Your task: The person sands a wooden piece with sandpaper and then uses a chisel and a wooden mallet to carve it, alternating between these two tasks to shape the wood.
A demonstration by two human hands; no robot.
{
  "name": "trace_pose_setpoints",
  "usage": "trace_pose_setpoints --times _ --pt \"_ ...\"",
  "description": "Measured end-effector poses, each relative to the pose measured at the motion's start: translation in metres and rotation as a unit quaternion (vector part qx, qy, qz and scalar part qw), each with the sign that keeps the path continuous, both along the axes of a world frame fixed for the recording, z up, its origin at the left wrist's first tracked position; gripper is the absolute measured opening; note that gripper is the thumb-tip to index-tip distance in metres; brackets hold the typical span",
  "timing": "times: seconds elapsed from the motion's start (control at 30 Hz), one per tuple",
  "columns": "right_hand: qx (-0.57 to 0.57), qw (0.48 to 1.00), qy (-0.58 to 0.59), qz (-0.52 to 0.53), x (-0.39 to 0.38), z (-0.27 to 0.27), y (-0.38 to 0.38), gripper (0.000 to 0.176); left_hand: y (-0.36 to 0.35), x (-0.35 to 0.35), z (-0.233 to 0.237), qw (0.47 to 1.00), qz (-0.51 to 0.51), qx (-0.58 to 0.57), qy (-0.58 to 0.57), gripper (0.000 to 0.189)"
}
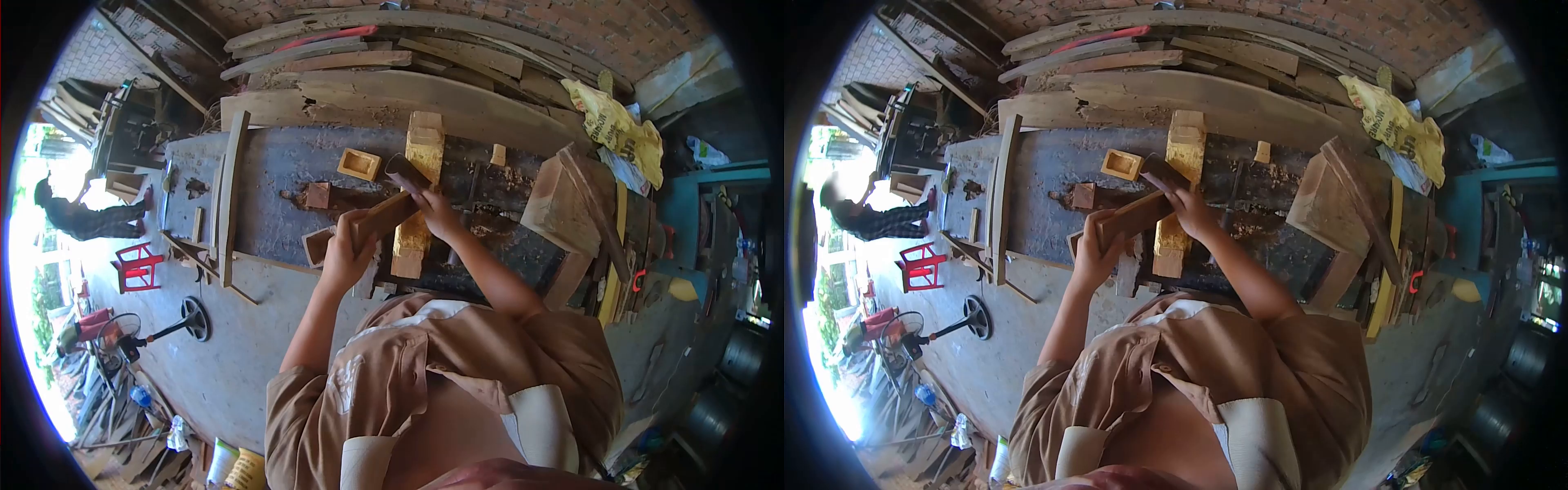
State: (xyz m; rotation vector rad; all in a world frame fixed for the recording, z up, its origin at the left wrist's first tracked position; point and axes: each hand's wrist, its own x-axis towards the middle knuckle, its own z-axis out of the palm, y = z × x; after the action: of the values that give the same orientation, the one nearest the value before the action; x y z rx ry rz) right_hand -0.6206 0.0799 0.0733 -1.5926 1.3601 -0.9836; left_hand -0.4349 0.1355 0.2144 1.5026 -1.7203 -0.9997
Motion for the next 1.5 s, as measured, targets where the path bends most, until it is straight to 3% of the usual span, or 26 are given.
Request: trace_pose_setpoints --times 0.17,0.23,0.3,0.37,0.4,0.47,0.57,0.6,0.67,0.7,0.77,0.8,0.9,0.97,1.0,1.1,1.17,1.3,1.37,1.4,1.47,1.5 --pt "0.130 0.989 0.062 -0.023 -0.029 -0.047 -0.021 0.030 0.006 0.003 0.001 1.000 -0.005 0.014 -0.006 0.035" --pt "0.047 0.992 0.119 -0.010 -0.025 -0.035 -0.022 0.031 0.009 0.007 -0.004 1.000 -0.015 -0.010 -0.014 0.035" --pt "0.146 0.987 0.046 0.044 -0.021 -0.002 -0.009 0.030 0.008 0.008 -0.005 0.999 -0.022 -0.032 -0.016 0.035" --pt "-0.122 0.989 -0.073 0.034 0.002 0.015 0.007 0.031 0.011 0.010 -0.002 1.000 -0.017 -0.005 -0.022 0.036" --pt "-0.117 0.990 -0.074 0.034 0.000 0.013 0.008 0.031 0.013 0.010 -0.002 1.000 -0.017 0.001 -0.022 0.036" --pt "0.080 0.995 0.020 0.062 -0.012 0.009 0.002 0.031 0.012 0.012 0.000 0.999 -0.019 0.042 -0.006 0.036" --pt "0.089 0.992 0.087 0.030 -0.035 -0.038 -0.025 0.030 0.010 0.013 -0.003 0.999 -0.036 -0.003 -0.032 0.036" --pt "0.100 0.988 0.108 0.055 -0.040 -0.034 -0.030 0.031 0.009 0.011 -0.001 0.995 -0.050 -0.055 -0.070 0.038" --pt "0.109 0.977 0.154 0.098 -0.032 -0.003 -0.029 0.030 0.009 0.011 0.004 0.995 -0.054 -0.041 -0.073 0.038" --pt "0.113 0.985 0.081 0.107 -0.020 0.007 -0.024 0.026 0.008 0.008 0.003 0.996 -0.060 -0.025 -0.059 0.038" --pt "-0.128 0.986 -0.040 0.099 0.001 0.023 -0.006 0.022 0.010 0.005 0.002 0.997 -0.051 0.008 -0.051 0.039" --pt "-0.124 0.986 -0.040 0.100 -0.002 0.015 -0.002 0.022 0.011 0.005 0.002 0.997 -0.062 0.014 -0.046 0.038" --pt "-0.098 0.994 0.011 0.045 -0.021 -0.025 -0.008 0.024 0.010 0.008 0.004 0.995 -0.079 0.013 -0.066 0.037" --pt "0.148 0.986 0.079 0.018 -0.044 -0.044 -0.021 0.024 0.010 0.007 0.008 0.991 -0.098 0.044 -0.076 0.039" --pt "0.147 0.986 0.079 0.017 -0.042 -0.033 -0.020 0.024 0.010 0.006 0.007 0.989 -0.102 0.052 -0.089 0.039" --pt "0.052 0.988 0.116 0.086 -0.024 0.006 -0.014 0.024 0.007 -0.001 0.012 0.991 -0.091 0.036 -0.094 0.039" --pt "-0.139 0.985 -0.033 0.094 -0.006 0.042 0.002 0.026 0.005 0.000 0.012 0.990 -0.096 0.035 -0.095 0.038" --pt "-0.160 0.980 -0.037 0.116 -0.024 0.029 0.004 0.029 0.012 0.006 0.005 0.982 -0.140 0.027 -0.123 0.035" --pt "0.009 0.992 0.099 0.079 -0.047 -0.003 -0.007 0.027 0.013 0.003 0.007 0.985 -0.145 0.002 -0.094 0.035" --pt "0.010 0.992 0.102 0.080 -0.050 0.002 -0.010 0.027 0.014 0.002 0.007 0.981 -0.164 -0.001 -0.105 0.036" --pt "0.115 0.964 0.205 0.123 -0.051 0.013 -0.016 0.027 0.013 0.004 0.009 0.976 -0.184 -0.005 -0.118 0.038" --pt "0.065 0.986 0.115 0.101 -0.042 0.023 -0.007 0.028 0.011 0.004 0.010 0.979 -0.159 0.007 -0.131 0.039"
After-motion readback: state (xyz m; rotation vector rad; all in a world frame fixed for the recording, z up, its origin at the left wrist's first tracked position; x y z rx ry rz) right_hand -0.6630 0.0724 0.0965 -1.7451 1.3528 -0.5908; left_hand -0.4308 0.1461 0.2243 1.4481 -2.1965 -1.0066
